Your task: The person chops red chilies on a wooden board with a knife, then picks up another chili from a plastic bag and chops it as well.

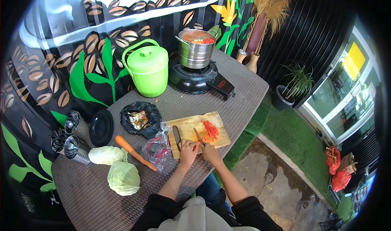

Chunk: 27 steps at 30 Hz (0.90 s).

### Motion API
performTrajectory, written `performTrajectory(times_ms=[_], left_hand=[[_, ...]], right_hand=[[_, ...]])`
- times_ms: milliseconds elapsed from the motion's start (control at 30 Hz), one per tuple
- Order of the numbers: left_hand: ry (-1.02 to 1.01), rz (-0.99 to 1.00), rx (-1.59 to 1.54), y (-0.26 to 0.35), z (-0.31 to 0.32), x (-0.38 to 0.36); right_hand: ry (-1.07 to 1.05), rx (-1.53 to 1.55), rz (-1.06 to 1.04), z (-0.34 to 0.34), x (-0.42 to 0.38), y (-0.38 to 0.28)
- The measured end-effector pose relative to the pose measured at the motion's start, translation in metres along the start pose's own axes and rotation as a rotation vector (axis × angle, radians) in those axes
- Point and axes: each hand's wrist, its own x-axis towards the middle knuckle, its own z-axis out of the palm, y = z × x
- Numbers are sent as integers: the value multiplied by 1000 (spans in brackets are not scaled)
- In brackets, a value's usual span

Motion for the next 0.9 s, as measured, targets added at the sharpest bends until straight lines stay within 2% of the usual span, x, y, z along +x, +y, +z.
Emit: performTrajectory(times_ms=[33, 100, 267, 367, 400, 467, 600, 767, 900], left_hand=[[-6, -6, -5, 0, -1, 0], [-9, -3, -14, -2, 1, 1], [-8, -11, -58, -2, 0, 1], [2, -21, -51, -4, 1, -1], [-1, -27, -59, -4, 1, -1], [-6, -33, -69, -5, 2, -1], [-15, -17, -72, -2, 0, 1], [-20, -15, -48, -2, 0, 0], [-43, -23, -62, -3, 0, -1]], right_hand=[[1, 1, -1, 7, -7, -3], [193, 27, 156, 13, -23, -21], [132, 38, 70, 6, -1, -16], [-61, 45, 18, -8, 4, -11], [-62, 45, 16, -3, 0, -11], [87, 18, 119, 9, -16, -13], [91, 47, 174, 12, -18, -20], [-3, 0, 53, -5, -2, -8], [37, 8, 25, 1, -15, -3]])
